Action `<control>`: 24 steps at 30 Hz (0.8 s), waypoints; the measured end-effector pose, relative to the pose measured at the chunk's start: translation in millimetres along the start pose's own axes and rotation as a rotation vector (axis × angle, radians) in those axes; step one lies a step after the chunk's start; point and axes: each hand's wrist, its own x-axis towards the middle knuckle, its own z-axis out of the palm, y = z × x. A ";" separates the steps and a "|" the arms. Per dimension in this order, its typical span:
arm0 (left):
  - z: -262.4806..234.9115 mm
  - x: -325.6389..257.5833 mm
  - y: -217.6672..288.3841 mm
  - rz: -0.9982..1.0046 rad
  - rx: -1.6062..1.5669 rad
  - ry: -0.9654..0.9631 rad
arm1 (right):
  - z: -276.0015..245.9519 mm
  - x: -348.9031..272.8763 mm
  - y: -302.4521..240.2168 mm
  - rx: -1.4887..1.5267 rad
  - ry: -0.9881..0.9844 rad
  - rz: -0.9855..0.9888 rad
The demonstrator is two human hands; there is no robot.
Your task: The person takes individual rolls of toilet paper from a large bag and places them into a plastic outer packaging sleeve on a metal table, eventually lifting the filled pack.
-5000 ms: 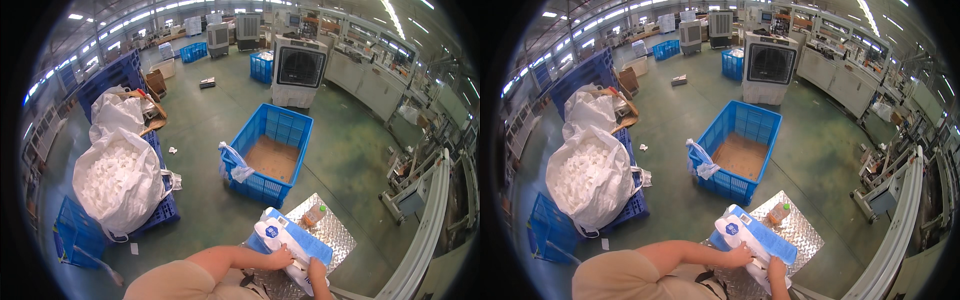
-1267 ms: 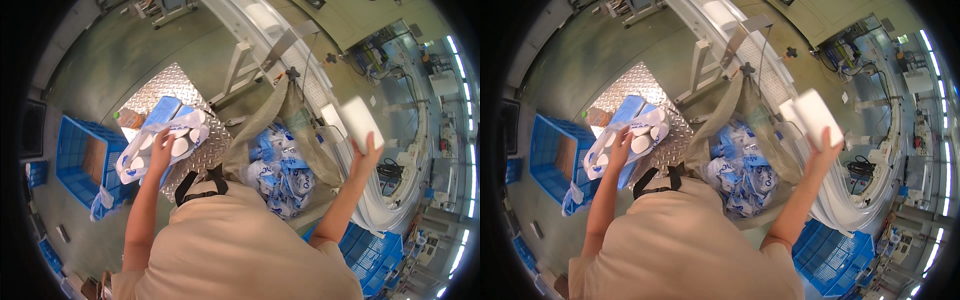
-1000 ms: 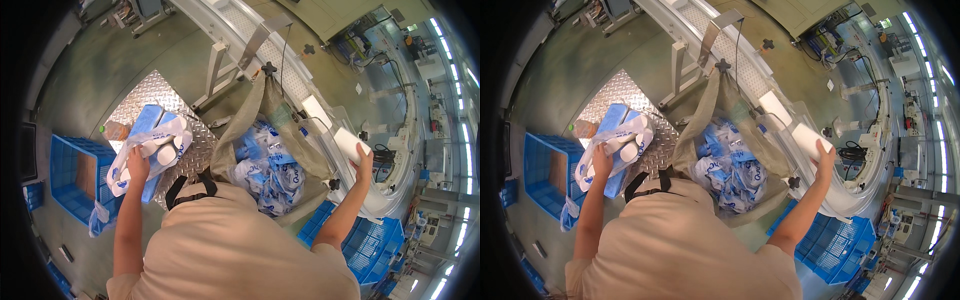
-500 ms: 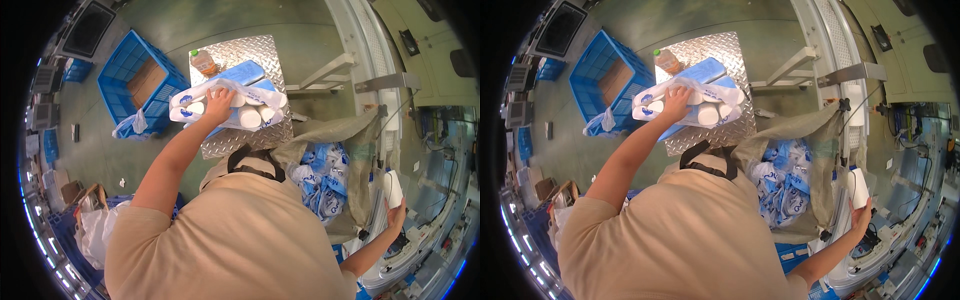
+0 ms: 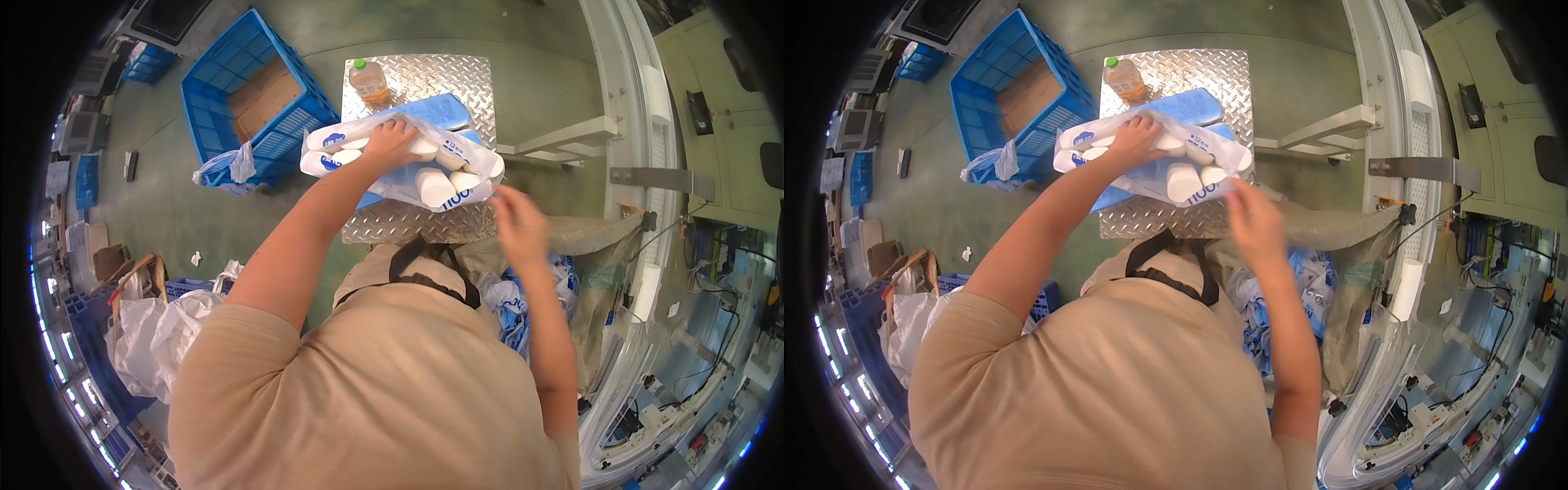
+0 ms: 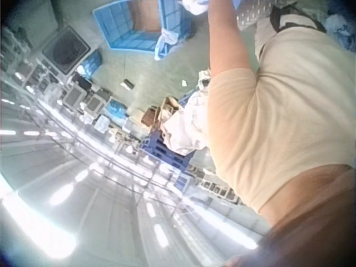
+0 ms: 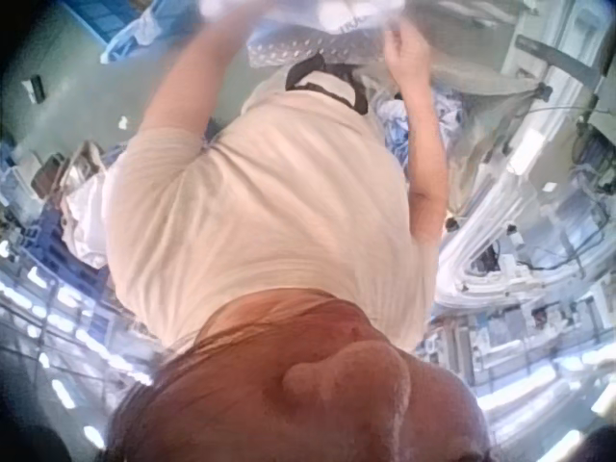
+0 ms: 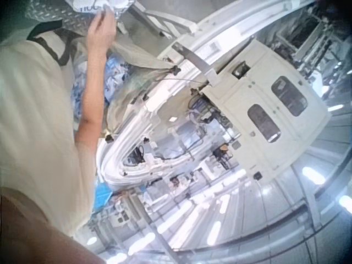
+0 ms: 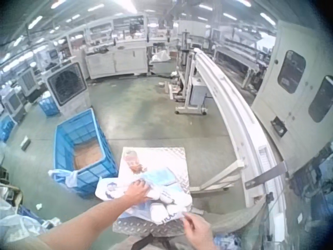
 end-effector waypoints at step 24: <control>-138.1 5.3 -38.2 -0.463 -1.050 -0.024 | 118.2 84.7 73.1 -0.352 -0.232 -0.145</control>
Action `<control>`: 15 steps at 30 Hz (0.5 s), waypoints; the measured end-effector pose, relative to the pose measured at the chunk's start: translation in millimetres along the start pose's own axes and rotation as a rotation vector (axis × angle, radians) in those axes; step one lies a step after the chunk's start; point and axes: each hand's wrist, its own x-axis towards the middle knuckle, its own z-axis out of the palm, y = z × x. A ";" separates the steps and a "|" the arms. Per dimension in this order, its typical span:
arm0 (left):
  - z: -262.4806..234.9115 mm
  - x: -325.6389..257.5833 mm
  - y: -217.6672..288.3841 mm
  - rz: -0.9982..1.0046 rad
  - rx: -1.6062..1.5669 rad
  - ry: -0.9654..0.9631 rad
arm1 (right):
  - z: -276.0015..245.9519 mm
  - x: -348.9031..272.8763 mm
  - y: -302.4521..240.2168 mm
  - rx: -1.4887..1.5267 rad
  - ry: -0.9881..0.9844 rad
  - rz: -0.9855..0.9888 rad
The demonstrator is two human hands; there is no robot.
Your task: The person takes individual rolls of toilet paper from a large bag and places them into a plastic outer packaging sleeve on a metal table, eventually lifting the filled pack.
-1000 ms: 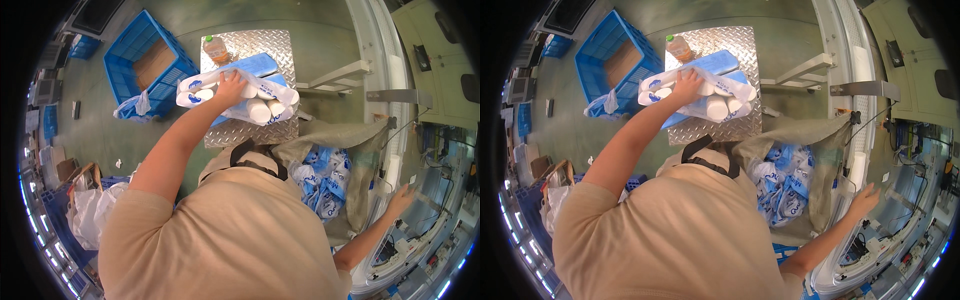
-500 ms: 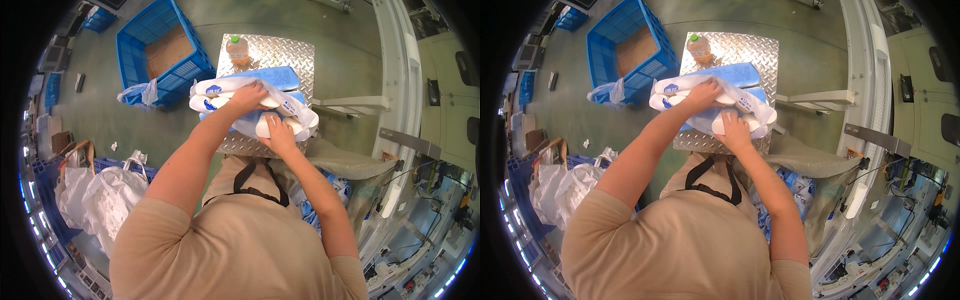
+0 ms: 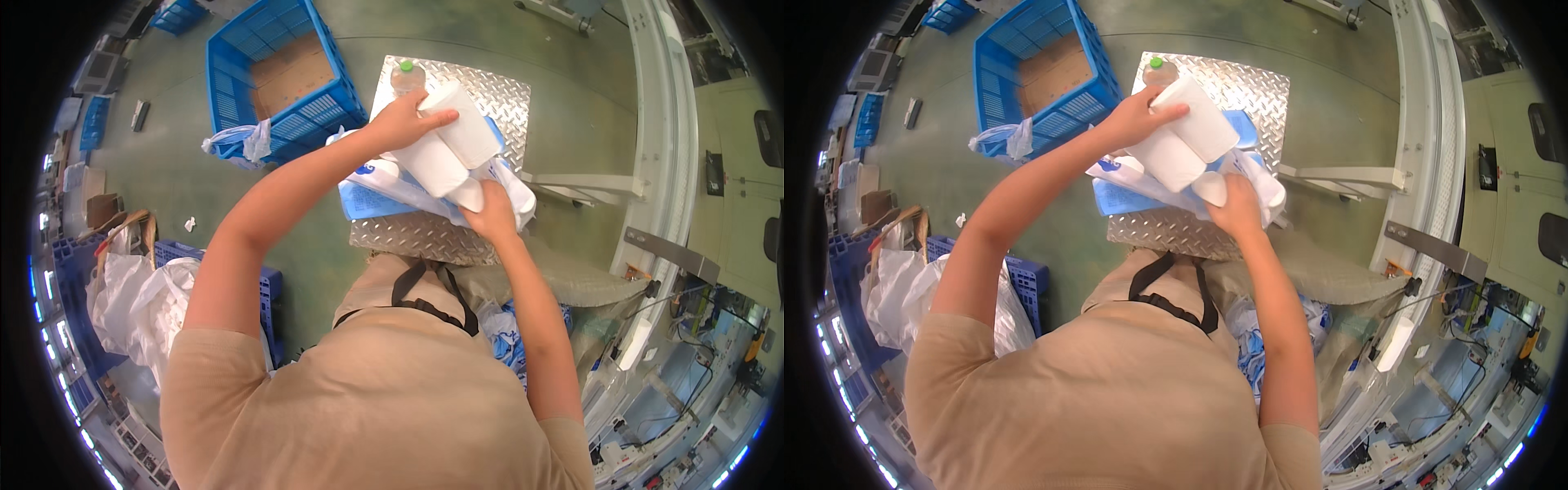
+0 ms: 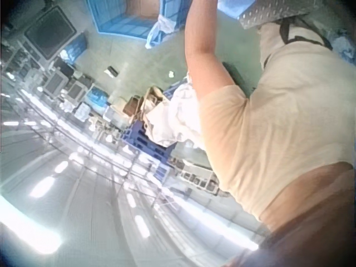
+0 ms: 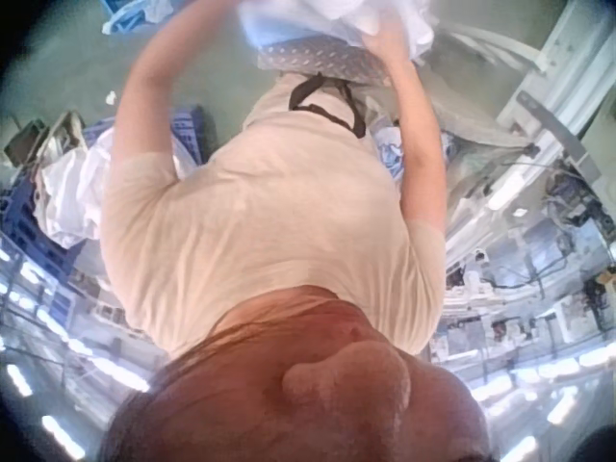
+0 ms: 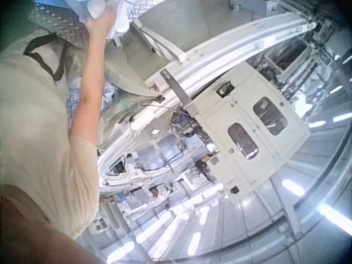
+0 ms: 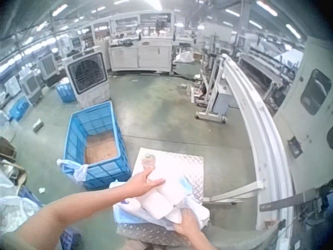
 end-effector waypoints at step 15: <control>41.2 -38.8 -102.2 -0.410 -1.123 -0.087 | -77.8 -65.4 -9.4 1.408 0.466 0.689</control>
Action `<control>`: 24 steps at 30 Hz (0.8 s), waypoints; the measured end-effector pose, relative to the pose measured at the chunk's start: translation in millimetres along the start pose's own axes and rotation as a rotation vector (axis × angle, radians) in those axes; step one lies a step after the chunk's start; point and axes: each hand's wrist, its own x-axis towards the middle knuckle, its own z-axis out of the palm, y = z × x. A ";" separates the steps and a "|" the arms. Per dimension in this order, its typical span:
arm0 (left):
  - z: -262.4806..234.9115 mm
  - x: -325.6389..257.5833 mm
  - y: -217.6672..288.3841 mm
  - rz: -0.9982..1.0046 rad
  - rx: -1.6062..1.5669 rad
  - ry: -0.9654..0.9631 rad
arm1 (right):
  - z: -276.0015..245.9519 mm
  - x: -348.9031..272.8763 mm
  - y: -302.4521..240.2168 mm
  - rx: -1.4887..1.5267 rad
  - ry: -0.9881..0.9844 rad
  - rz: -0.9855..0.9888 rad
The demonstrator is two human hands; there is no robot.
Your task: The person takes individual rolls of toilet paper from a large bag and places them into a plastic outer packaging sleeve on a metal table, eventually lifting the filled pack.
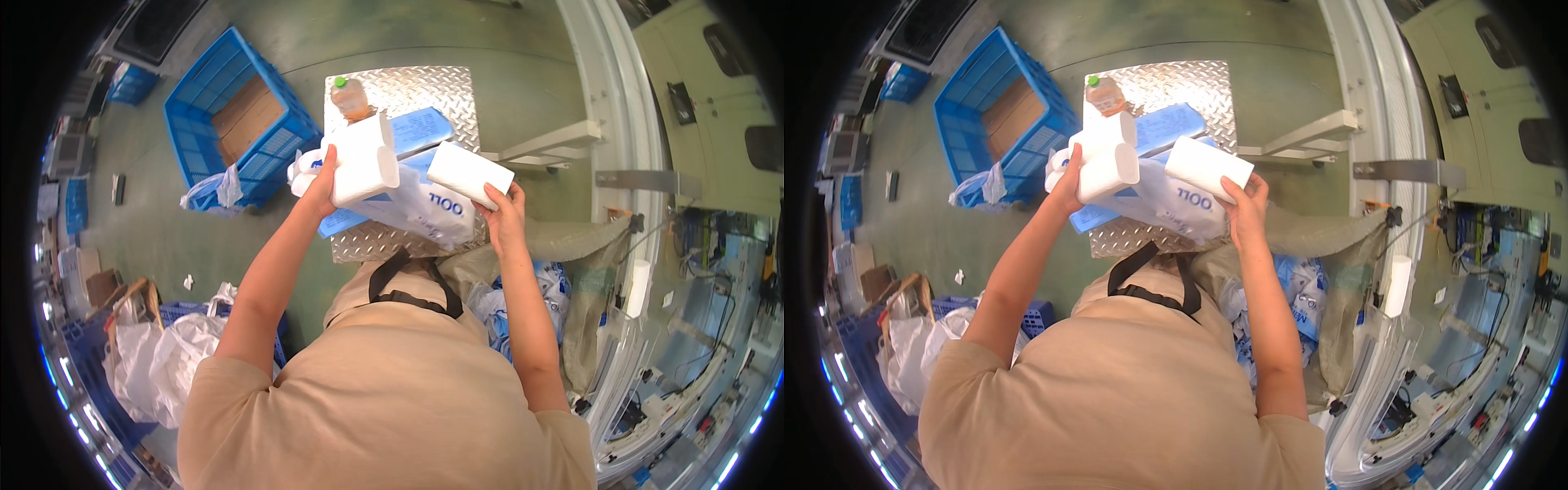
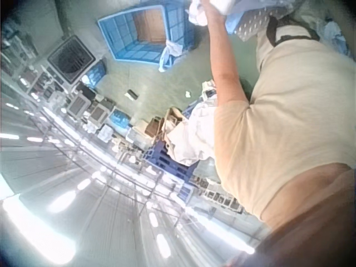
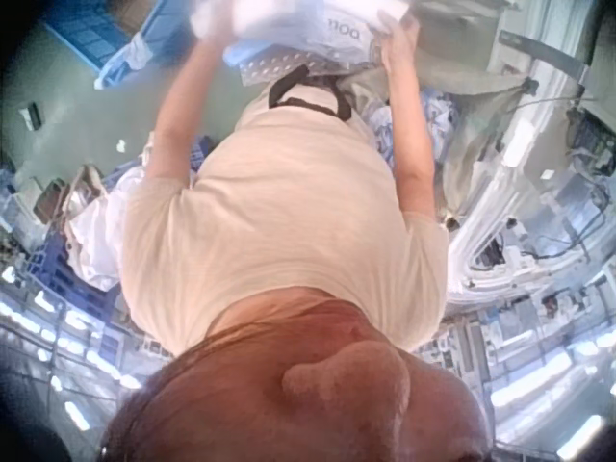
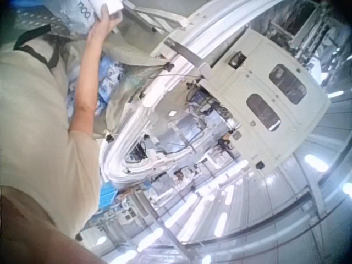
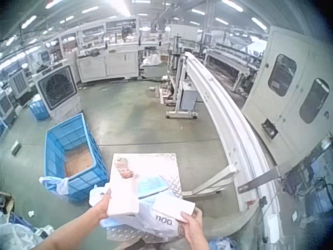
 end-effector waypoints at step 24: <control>-14.7 18.6 -20.5 0.123 0.318 0.035 | -84.5 -19.4 -116.1 -0.466 0.505 -0.891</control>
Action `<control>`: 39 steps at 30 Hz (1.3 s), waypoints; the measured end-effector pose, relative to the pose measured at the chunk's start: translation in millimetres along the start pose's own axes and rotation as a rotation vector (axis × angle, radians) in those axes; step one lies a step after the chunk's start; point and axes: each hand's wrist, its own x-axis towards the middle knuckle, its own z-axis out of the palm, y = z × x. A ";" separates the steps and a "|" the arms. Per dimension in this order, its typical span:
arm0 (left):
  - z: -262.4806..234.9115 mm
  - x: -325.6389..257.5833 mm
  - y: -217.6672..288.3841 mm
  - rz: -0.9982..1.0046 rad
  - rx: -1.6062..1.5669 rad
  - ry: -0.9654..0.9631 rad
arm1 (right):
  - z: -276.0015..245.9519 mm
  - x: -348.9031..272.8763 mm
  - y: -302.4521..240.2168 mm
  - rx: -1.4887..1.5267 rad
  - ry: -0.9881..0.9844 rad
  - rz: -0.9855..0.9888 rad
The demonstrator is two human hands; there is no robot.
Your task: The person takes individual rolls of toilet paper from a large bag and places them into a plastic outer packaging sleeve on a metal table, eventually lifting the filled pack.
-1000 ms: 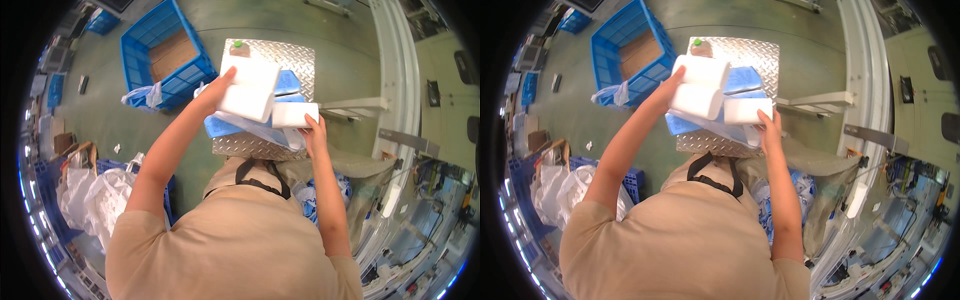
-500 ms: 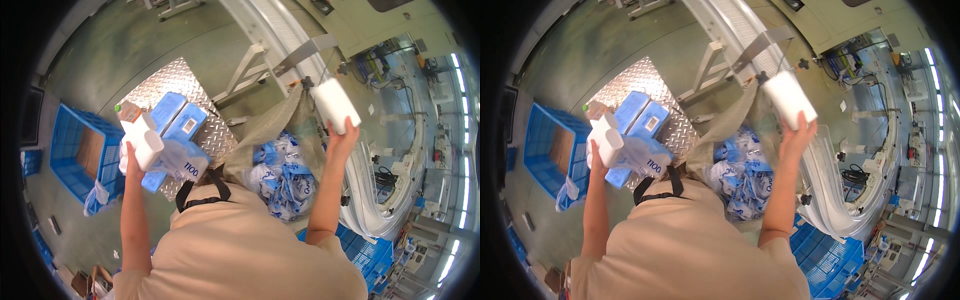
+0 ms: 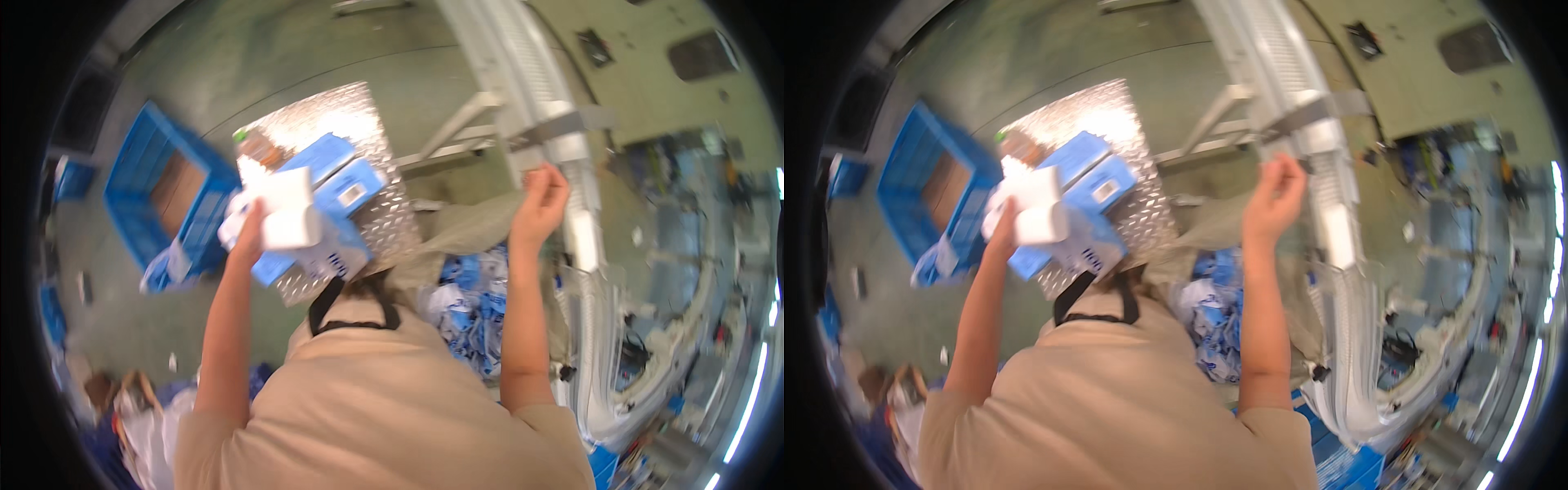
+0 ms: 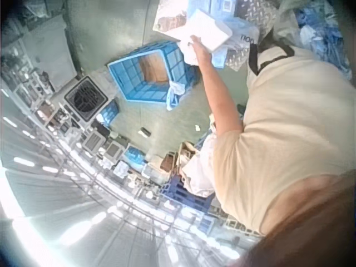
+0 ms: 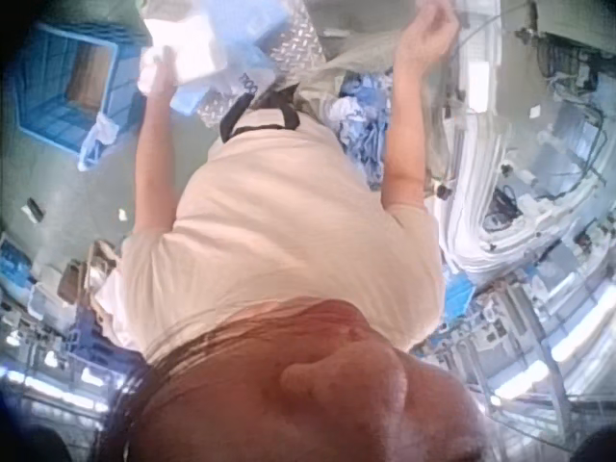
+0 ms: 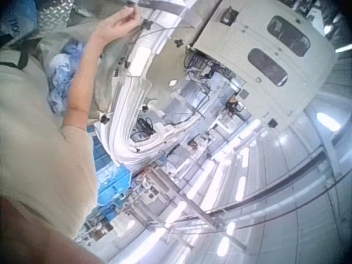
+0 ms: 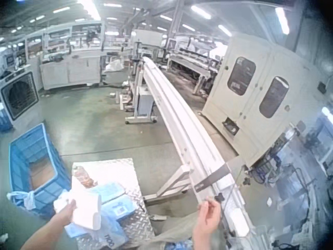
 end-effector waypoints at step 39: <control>10.1 -8.5 11.3 -0.038 -0.017 0.033 | 113.7 -119.0 -14.8 0.187 -0.795 0.371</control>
